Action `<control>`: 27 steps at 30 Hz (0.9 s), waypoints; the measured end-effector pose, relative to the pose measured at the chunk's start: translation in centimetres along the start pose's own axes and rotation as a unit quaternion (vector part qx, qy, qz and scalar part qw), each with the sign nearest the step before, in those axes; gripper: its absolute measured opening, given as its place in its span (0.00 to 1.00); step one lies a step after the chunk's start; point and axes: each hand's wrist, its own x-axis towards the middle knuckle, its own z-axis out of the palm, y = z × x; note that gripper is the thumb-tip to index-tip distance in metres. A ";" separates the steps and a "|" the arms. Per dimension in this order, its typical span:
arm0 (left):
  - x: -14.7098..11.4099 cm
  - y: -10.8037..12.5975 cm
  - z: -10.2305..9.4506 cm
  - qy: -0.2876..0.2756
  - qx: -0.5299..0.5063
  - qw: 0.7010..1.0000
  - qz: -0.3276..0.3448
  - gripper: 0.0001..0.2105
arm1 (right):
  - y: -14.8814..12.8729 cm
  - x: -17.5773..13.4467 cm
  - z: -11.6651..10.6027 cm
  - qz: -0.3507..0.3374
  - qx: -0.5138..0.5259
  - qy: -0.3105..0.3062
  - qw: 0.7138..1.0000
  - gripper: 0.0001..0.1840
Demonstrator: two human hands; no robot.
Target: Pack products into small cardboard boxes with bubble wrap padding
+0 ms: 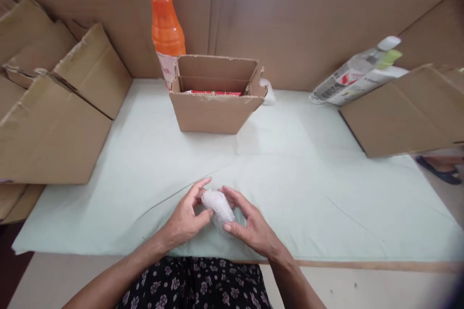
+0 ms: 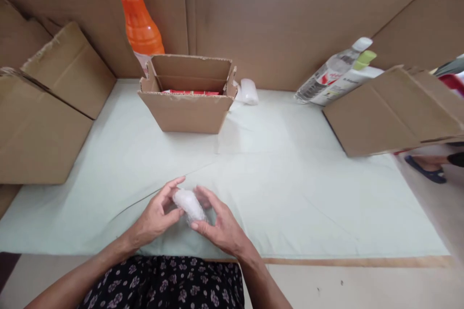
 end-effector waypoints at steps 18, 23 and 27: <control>10.5 10.7 -8.9 0.205 0.489 0.723 0.441 0.11 | -4.8 3.4 -14.0 -0.093 -0.117 0.392 0.908 0.16; 3.6 9.6 -8.1 0.199 0.490 0.735 0.425 0.13 | -12.5 8.4 -13.7 -0.188 -0.249 0.260 0.914 0.13; 1.1 9.2 -7.2 0.206 0.479 0.746 0.414 0.13 | -14.4 14.9 -9.2 -0.222 -0.372 -0.083 0.897 0.03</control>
